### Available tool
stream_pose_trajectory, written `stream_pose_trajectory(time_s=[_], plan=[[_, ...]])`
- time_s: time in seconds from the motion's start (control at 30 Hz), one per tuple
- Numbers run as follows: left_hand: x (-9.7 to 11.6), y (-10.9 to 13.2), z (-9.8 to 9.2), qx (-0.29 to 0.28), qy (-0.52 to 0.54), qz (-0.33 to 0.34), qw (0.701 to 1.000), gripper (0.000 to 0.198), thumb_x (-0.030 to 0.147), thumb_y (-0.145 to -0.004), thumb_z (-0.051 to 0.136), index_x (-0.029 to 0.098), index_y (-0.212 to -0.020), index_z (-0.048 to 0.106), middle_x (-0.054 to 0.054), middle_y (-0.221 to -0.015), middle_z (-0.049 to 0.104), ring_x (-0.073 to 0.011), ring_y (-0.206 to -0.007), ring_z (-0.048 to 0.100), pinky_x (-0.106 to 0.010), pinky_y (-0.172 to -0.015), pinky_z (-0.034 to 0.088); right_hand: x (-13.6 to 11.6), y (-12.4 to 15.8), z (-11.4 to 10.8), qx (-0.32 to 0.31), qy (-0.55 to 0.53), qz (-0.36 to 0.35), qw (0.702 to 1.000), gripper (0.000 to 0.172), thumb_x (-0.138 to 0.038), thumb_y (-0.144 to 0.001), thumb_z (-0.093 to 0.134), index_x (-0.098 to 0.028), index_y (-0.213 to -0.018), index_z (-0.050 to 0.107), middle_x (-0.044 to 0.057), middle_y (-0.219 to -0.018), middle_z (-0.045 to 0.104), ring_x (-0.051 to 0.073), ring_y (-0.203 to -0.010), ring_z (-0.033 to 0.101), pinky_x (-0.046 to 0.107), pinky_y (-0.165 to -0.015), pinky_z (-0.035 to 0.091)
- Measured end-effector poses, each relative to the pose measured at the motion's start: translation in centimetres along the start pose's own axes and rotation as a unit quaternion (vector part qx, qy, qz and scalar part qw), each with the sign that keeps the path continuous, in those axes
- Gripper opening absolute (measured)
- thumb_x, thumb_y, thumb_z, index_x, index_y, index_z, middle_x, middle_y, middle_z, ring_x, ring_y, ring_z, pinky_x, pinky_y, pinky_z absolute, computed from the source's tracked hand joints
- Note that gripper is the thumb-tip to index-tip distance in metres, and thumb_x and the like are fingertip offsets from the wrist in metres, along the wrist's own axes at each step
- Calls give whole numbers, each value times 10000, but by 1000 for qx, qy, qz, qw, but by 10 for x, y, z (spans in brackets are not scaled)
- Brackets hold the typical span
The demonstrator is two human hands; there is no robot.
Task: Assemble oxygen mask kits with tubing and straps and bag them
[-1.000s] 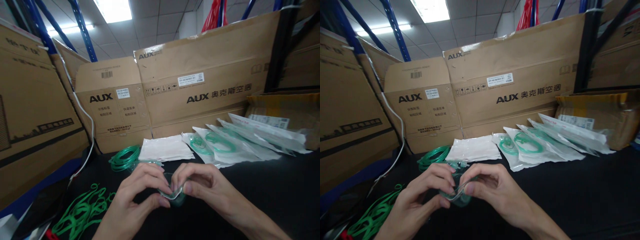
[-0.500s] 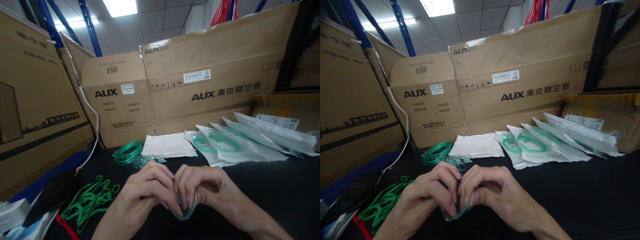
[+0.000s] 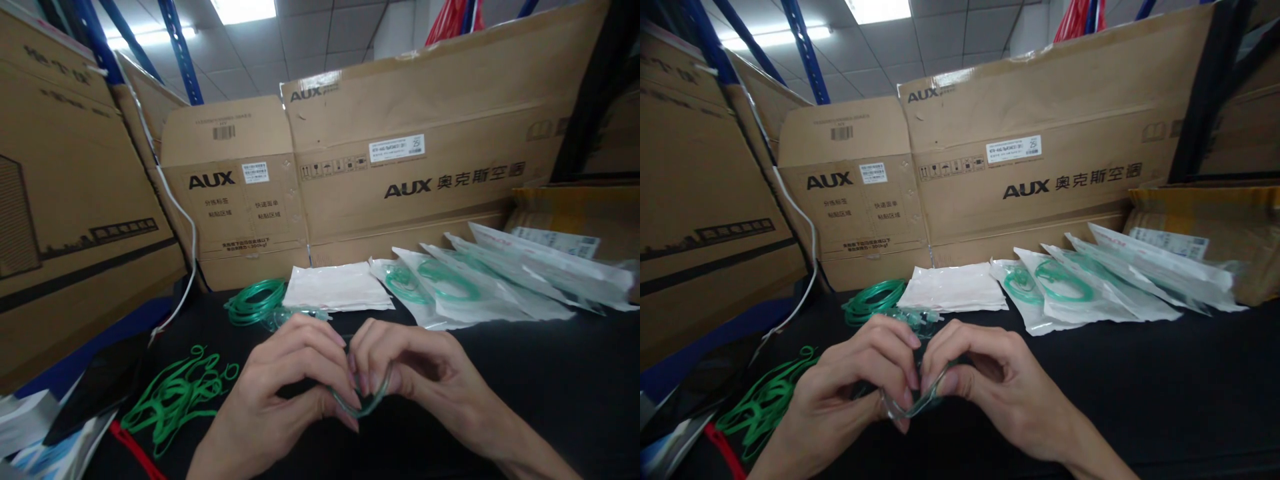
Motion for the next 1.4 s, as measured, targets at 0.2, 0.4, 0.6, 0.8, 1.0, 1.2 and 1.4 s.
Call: stream_pose_trajectory(time_s=[0.2,0.4,0.6,0.8,1.0,1.2,1.4], plan=[[4,1,0,-8,-24,5,1000,120,212,-958,691,168,-851,724,-34,-808,740,-161,-886,658,-278,-872,526,0,1,0,-19,59,-10,998,117,-185,-811,860,-209,-913,808,30,-834,760,173,-843,661,312,-816,504],[7,0,2,-21,-32,15,999,184,210,-1005,619,172,-857,722,-30,-806,737,-152,-886,650,-267,-863,521,-5,1,0,-23,59,3,998,35,-230,-881,798,-196,-874,805,30,-798,732,176,-819,650,325,-786,509],[10,4,5,-15,-36,3,999,107,152,-951,687,214,-895,754,-20,-832,752,-168,-852,637,-281,-815,535,2,4,4,-25,3,33,999,113,-294,-870,811,-188,-831,802,38,-753,704,193,-786,626,360,-765,480],[13,3,2,-41,-74,6,996,121,129,-969,657,201,-906,731,-25,-844,753,-163,-837,641,-279,-803,527,11,4,4,-11,-45,45,998,72,-268,-845,835,-201,-841,809,27,-786,696,181,-791,629,338,-747,469],[9,5,4,-48,-71,6,996,122,137,-978,647,200,-907,723,-23,-867,747,-164,-887,667,-287,-858,514,5,2,2,-21,-9,48,999,109,-275,-879,802,-179,-827,800,40,-782,700,187,-811,623,342,-773,471],[13,3,5,-37,-89,-9,995,56,147,-929,724,176,-926,676,-26,-865,727,-166,-875,672,-280,-837,517,7,2,3,11,-12,48,999,75,-261,-867,812,-194,-848,788,24,-817,685,172,-811,618,320,-773,473],[14,0,7,7,-85,1,996,94,182,-930,733,178,-908,642,-30,-842,709,-164,-854,672,-268,-797,550,-3,3,1,20,34,14,999,55,-218,-885,789,-225,-938,800,31,-869,707,174,-850,642,306,-792,503]])
Point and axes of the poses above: each hand's wrist, its own y-axis away from the middle knuckle, its own z-axis out of the palm, x = y × z, the point moved 4 cm from there along -y, towards the middle knuckle
